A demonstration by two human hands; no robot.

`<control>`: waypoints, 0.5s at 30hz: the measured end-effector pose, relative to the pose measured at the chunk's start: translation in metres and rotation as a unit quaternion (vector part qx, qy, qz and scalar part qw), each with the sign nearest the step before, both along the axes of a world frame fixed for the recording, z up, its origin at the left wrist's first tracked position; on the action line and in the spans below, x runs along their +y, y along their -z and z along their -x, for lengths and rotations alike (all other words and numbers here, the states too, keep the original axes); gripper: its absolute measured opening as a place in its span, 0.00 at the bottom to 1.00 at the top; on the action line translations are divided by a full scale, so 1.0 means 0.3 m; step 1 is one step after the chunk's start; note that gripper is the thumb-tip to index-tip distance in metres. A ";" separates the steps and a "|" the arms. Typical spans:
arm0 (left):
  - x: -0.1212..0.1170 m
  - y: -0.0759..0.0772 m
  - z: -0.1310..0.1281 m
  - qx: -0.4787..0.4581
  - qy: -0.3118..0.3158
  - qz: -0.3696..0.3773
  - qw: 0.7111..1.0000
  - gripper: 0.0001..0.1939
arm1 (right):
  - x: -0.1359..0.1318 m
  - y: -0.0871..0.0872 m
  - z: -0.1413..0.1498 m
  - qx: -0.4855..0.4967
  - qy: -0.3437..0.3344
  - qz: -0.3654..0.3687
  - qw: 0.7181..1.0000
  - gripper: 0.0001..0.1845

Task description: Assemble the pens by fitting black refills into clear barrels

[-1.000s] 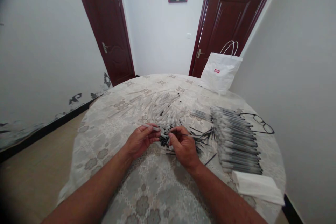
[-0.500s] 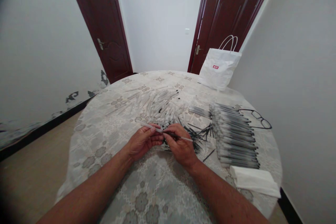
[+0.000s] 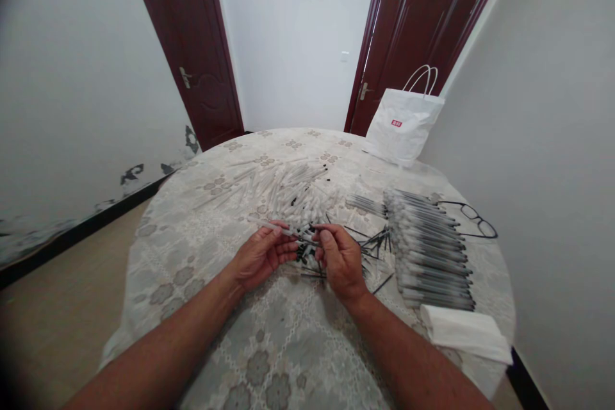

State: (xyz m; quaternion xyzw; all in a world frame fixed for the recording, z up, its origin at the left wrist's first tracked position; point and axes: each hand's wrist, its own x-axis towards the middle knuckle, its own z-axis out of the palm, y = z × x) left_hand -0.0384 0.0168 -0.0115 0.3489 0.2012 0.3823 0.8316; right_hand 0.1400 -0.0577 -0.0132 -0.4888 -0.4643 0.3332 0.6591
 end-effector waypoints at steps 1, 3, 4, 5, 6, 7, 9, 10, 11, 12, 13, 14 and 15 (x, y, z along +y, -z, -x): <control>-0.002 0.002 0.000 0.003 0.008 -0.003 1.000 0.13 | 0.001 0.002 0.004 -0.010 0.007 0.008 1.000 0.17; -0.008 0.006 0.000 0.016 0.036 -0.015 0.999 0.15 | 0.000 0.002 0.011 -0.063 0.001 0.020 0.998 0.19; -0.013 0.008 -0.001 0.027 0.053 -0.024 0.998 0.15 | -0.001 0.001 0.014 -0.101 -0.007 0.021 0.995 0.20; -0.018 0.010 -0.003 0.038 0.070 -0.034 0.996 0.16 | -0.003 -0.001 0.017 -0.141 -0.019 0.017 0.990 0.21; -0.024 0.012 -0.005 0.050 0.086 -0.044 0.994 0.17 | -0.005 -0.003 0.020 -0.181 -0.033 0.010 0.983 0.21; -0.030 0.014 -0.008 0.059 0.101 -0.053 0.992 0.18 | -0.007 -0.006 0.023 -0.215 -0.047 0.000 0.976 0.22; -0.040 0.017 -0.014 0.072 0.126 -0.068 0.987 0.18 | -0.010 -0.013 0.030 -0.262 -0.079 -0.020 0.962 0.23; -0.044 0.018 -0.017 0.075 0.136 -0.073 0.985 0.18 | -0.012 -0.017 0.033 -0.277 -0.097 -0.026 0.956 0.23; -0.046 0.018 -0.018 0.076 0.143 -0.076 0.984 0.17 | -0.014 -0.021 0.036 -0.286 -0.115 -0.030 0.951 0.24; -0.047 0.017 -0.018 0.074 0.146 -0.075 0.984 0.16 | -0.016 -0.025 0.038 -0.288 -0.129 -0.035 0.948 0.24; -0.047 0.015 -0.017 0.068 0.144 -0.070 0.985 0.15 | -0.018 -0.027 0.040 -0.286 -0.138 -0.038 0.947 0.25; -0.044 0.011 -0.013 0.058 0.137 -0.061 0.987 0.14 | -0.019 -0.028 0.039 -0.280 -0.139 -0.041 0.949 0.26; -0.038 0.006 -0.007 0.045 0.125 -0.050 0.990 0.14 | -0.019 -0.028 0.037 -0.271 -0.124 -0.040 0.954 0.26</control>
